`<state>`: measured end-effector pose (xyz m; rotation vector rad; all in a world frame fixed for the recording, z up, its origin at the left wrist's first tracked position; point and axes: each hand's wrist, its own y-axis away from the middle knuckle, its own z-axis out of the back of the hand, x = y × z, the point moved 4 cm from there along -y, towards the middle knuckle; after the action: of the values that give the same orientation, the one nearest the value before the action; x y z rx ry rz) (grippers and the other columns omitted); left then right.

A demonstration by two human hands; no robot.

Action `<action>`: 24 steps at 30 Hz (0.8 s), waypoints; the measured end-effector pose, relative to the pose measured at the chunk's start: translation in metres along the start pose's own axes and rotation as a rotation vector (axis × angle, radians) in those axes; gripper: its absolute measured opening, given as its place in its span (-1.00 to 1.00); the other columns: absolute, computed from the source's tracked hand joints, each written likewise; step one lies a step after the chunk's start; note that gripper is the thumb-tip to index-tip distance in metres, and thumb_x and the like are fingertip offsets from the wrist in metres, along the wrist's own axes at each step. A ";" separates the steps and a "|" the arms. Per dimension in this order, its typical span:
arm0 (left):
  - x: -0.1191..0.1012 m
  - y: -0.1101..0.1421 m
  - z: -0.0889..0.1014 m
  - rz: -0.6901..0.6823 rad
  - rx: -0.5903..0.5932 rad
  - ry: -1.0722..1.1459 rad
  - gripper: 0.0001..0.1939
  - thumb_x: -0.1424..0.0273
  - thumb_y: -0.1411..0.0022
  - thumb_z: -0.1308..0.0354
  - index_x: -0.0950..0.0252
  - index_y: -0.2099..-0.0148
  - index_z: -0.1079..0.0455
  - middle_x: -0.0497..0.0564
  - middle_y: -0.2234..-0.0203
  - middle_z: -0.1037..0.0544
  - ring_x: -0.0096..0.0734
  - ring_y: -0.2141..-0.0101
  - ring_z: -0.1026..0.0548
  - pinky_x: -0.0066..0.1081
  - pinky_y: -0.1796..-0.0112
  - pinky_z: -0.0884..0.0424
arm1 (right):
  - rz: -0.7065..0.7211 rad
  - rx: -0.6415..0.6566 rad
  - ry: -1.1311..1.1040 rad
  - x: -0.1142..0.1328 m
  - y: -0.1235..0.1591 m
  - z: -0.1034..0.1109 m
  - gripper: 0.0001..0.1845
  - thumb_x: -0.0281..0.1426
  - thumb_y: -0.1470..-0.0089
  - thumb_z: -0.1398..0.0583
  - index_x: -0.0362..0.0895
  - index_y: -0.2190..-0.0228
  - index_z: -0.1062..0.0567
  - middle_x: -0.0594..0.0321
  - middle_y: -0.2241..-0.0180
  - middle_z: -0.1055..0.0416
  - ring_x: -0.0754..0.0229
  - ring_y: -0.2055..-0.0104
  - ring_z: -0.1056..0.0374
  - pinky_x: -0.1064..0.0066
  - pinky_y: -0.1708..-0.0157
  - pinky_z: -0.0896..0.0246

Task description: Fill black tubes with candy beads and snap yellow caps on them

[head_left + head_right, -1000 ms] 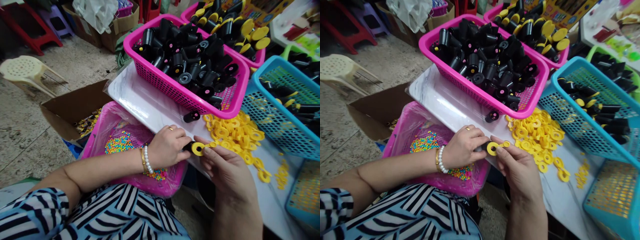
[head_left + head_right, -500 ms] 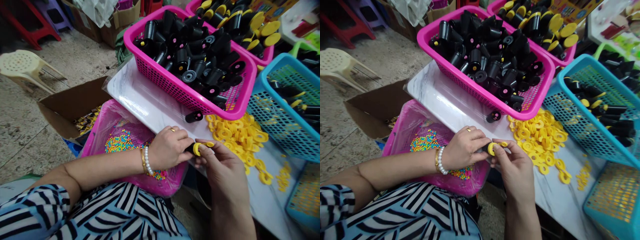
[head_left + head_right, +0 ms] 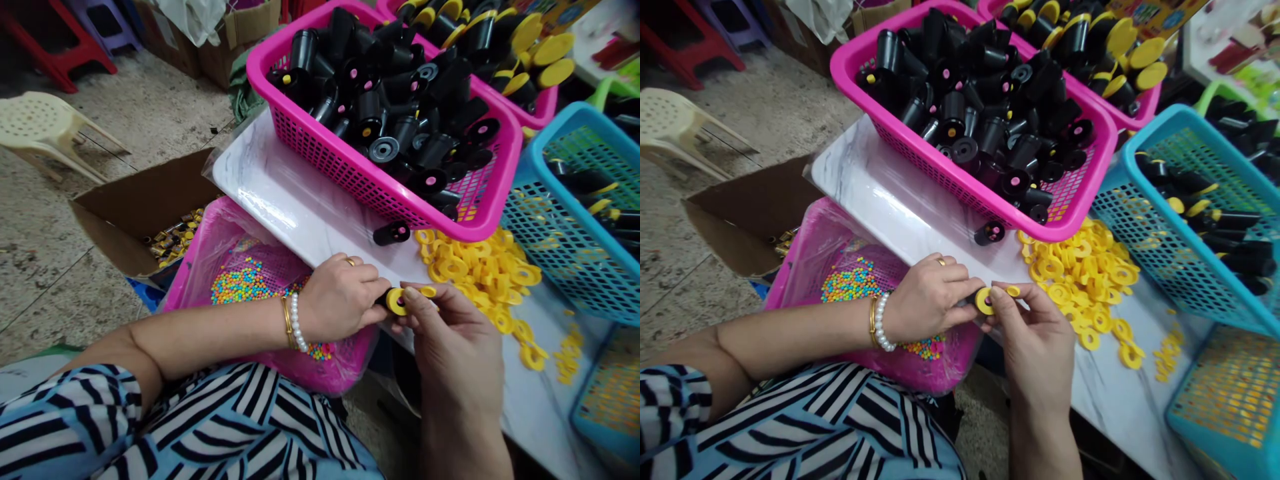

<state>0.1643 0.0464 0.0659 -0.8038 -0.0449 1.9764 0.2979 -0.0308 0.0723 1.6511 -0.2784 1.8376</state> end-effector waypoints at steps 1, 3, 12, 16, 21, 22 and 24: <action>0.000 0.000 -0.001 -0.005 0.001 -0.004 -0.74 0.22 -0.35 -0.15 0.32 0.18 -0.50 -0.01 0.41 -0.51 -0.31 0.32 -0.45 -0.29 0.26 -0.26 | 0.006 -0.032 -0.005 -0.001 0.000 0.000 -0.73 -0.27 0.05 -0.42 -0.11 0.34 -0.52 0.36 0.47 -0.44 0.37 0.58 -0.30 0.50 0.57 -0.33; -0.001 0.001 -0.001 -0.011 -0.003 -0.003 -0.73 0.20 -0.36 -0.14 0.32 0.17 -0.49 -0.01 0.41 -0.51 -0.31 0.33 -0.46 -0.29 0.26 -0.26 | 0.027 -0.083 -0.009 -0.004 0.000 0.001 -0.69 -0.26 0.07 -0.43 -0.10 0.34 -0.48 0.38 0.48 -0.43 0.37 0.63 -0.27 0.50 0.62 -0.30; -0.009 -0.006 0.013 0.118 0.054 0.304 -0.80 0.30 -0.29 -0.17 0.35 0.20 -0.48 0.00 0.43 -0.51 -0.36 0.34 -0.47 -0.39 0.30 -0.37 | -0.002 0.010 -0.014 -0.010 0.002 -0.003 -0.64 -0.16 0.00 -0.39 -0.09 0.33 -0.40 0.36 0.42 -0.39 0.37 0.49 -0.33 0.57 0.51 -0.30; -0.009 -0.010 0.011 0.086 0.067 0.378 -0.81 0.37 -0.38 -0.13 0.33 0.28 -0.47 -0.02 0.43 -0.49 -0.42 0.33 -0.46 -0.43 0.26 -0.40 | -0.095 0.059 -0.067 -0.012 -0.003 -0.003 -0.55 -0.08 0.09 -0.41 -0.09 0.35 -0.38 0.41 0.47 -0.35 0.38 0.55 -0.29 0.58 0.61 -0.25; -0.006 -0.003 0.003 0.105 -0.062 0.375 -0.78 0.32 -0.28 -0.25 0.36 0.10 -0.48 0.01 0.35 -0.45 -0.37 0.28 -0.46 -0.37 0.21 -0.48 | -0.108 0.082 -0.125 -0.009 0.002 -0.011 -0.46 -0.07 0.15 -0.43 -0.05 0.28 -0.32 0.47 0.49 -0.37 0.36 0.63 -0.28 0.53 0.68 -0.26; -0.005 -0.002 0.002 0.102 -0.103 0.372 -0.73 0.30 -0.25 -0.28 0.36 0.07 -0.48 0.03 0.30 -0.45 -0.36 0.26 -0.46 -0.35 0.19 -0.50 | -0.097 0.077 -0.135 -0.009 0.002 -0.012 -0.45 -0.07 0.15 -0.44 -0.04 0.26 -0.32 0.48 0.49 -0.38 0.36 0.64 -0.28 0.52 0.68 -0.26; -0.004 -0.001 -0.001 0.086 -0.157 0.353 -0.68 0.26 -0.23 -0.29 0.36 0.05 -0.48 0.07 0.22 -0.44 -0.36 0.22 -0.48 -0.32 0.16 -0.52 | -0.070 0.070 -0.178 -0.008 0.000 -0.011 -0.46 -0.05 0.14 -0.43 -0.05 0.28 -0.34 0.47 0.49 -0.38 0.38 0.66 -0.26 0.52 0.70 -0.24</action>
<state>0.1672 0.0437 0.0672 -1.2656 0.0442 1.8993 0.2886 -0.0276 0.0626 1.8531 -0.2313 1.6690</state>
